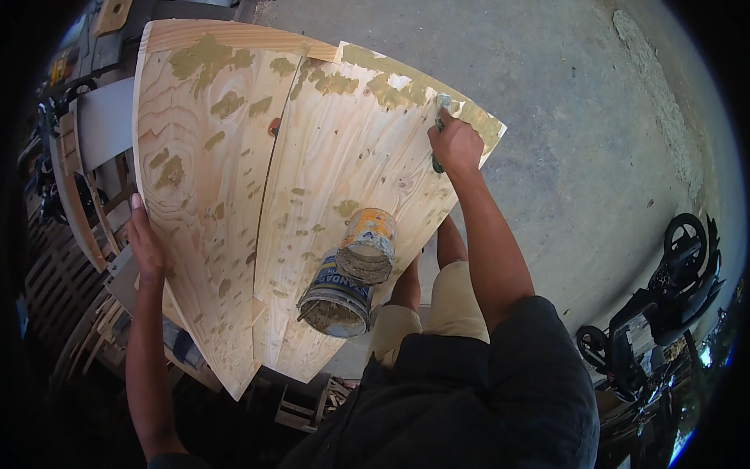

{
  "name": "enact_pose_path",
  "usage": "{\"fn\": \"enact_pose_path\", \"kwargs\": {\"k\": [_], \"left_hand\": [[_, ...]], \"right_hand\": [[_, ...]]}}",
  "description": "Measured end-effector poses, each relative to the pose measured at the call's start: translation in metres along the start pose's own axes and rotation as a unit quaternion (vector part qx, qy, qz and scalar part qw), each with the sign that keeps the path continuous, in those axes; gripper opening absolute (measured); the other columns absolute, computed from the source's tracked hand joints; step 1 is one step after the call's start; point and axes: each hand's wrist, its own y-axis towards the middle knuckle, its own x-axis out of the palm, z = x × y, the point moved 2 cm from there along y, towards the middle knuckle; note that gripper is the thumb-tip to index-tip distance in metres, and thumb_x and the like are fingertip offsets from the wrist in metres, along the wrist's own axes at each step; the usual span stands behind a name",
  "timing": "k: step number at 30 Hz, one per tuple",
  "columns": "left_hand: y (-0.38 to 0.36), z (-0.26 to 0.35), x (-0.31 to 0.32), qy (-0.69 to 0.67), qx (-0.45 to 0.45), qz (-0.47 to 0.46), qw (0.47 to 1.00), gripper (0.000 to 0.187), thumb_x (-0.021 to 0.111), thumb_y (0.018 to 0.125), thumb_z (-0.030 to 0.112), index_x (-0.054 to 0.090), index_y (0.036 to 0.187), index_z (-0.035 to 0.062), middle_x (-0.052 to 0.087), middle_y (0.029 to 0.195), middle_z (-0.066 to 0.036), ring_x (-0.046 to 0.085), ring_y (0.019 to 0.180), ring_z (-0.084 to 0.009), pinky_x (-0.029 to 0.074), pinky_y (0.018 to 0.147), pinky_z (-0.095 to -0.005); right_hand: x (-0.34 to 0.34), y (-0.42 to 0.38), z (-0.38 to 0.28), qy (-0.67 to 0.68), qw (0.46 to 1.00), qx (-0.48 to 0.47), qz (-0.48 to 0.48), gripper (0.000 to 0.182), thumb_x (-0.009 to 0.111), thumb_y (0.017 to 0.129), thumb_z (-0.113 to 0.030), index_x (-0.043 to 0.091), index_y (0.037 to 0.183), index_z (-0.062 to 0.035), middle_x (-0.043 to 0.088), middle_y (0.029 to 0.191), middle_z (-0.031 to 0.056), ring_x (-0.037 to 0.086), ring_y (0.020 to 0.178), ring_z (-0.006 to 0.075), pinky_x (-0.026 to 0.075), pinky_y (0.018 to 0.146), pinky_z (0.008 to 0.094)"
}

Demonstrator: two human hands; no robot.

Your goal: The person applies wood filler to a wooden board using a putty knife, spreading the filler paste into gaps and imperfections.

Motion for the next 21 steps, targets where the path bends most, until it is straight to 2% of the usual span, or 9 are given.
{"fn": "enact_pose_path", "kwargs": {"k": [2,4,7,11,14,18,20,21], "left_hand": [[0.0,-0.002,-0.001,0.011,0.004,0.006,1.0,0.062,0.043,0.106,0.048,0.065,0.1,-0.0099,0.058,0.092,-0.02,0.049,0.091,-0.0279,0.039,0.09,-0.0373],[0.0,-0.003,-0.001,0.014,0.004,0.005,1.0,0.062,0.043,0.106,0.048,0.065,0.1,-0.0099,0.058,0.092,-0.02,0.049,0.092,-0.0281,0.038,0.09,-0.0371],[0.0,-0.002,-0.001,0.013,-0.004,0.0,1.0,0.062,0.043,0.106,0.048,0.065,0.1,-0.0097,0.058,0.093,-0.02,0.048,0.093,-0.0281,0.038,0.091,-0.0368],[0.0,-0.005,-0.001,-0.001,-0.002,0.005,1.0,0.062,0.043,0.106,0.048,0.064,0.098,-0.0094,0.058,0.092,-0.02,0.047,0.092,-0.0278,0.038,0.09,-0.0367],[-0.001,-0.003,0.001,0.003,0.003,0.008,1.0,0.06,0.043,0.106,0.047,0.064,0.098,-0.009,0.058,0.093,-0.02,0.048,0.091,-0.0276,0.038,0.089,-0.0367],[-0.002,0.007,-0.002,0.034,-0.028,-0.01,0.999,0.059,0.044,0.106,0.046,0.064,0.1,-0.0086,0.059,0.093,-0.02,0.048,0.091,-0.0281,0.038,0.09,-0.0368],[0.0,-0.002,-0.002,0.022,-0.02,-0.007,1.0,0.059,0.044,0.106,0.046,0.065,0.1,-0.0084,0.059,0.094,-0.02,0.049,0.09,-0.0284,0.039,0.091,-0.0369],[0.0,-0.005,-0.002,0.023,-0.021,-0.008,1.0,0.059,0.044,0.106,0.046,0.065,0.1,-0.0084,0.059,0.094,-0.02,0.049,0.09,-0.0284,0.039,0.091,-0.0369]], "right_hand": [[-0.003,-0.003,-0.003,-0.014,1.0,-0.001,-0.009,0.048,0.065,0.078,-0.034,0.072,0.121,-0.0116,0.073,0.094,0.0206,0.071,0.088,0.0366,0.056,0.083,0.0442],[-0.012,-0.008,-0.006,-0.02,0.998,-0.013,-0.06,0.049,0.064,0.08,-0.033,0.07,0.124,-0.0121,0.073,0.095,0.0204,0.071,0.088,0.0371,0.056,0.083,0.0444],[-0.02,-0.004,-0.008,0.001,1.0,-0.016,-0.021,0.049,0.063,0.081,-0.032,0.069,0.126,-0.0134,0.073,0.096,0.0194,0.071,0.088,0.0363,0.056,0.083,0.0442],[-0.001,-0.004,-0.001,-0.009,1.0,-0.016,-0.024,0.049,0.063,0.081,-0.032,0.069,0.125,-0.0132,0.073,0.097,0.0191,0.071,0.087,0.0356,0.055,0.083,0.0437],[-0.009,-0.014,-0.004,-0.025,0.996,-0.023,-0.084,0.049,0.063,0.081,-0.033,0.069,0.125,-0.0126,0.073,0.096,0.0192,0.071,0.087,0.0361,0.055,0.084,0.0436],[-0.018,-0.01,-0.001,0.0,0.999,-0.01,-0.038,0.049,0.063,0.081,-0.034,0.07,0.125,-0.013,0.073,0.096,0.0198,0.071,0.087,0.0359,0.056,0.084,0.0427],[-0.014,-0.009,0.007,0.009,0.999,0.04,0.02,0.049,0.065,0.08,-0.034,0.071,0.123,-0.0125,0.073,0.094,0.0207,0.072,0.087,0.0365,0.056,0.083,0.0428],[-0.01,-0.011,0.01,0.009,0.999,0.041,0.019,0.049,0.065,0.08,-0.034,0.071,0.123,-0.0125,0.073,0.094,0.0207,0.072,0.087,0.0365,0.056,0.083,0.0428]]}}
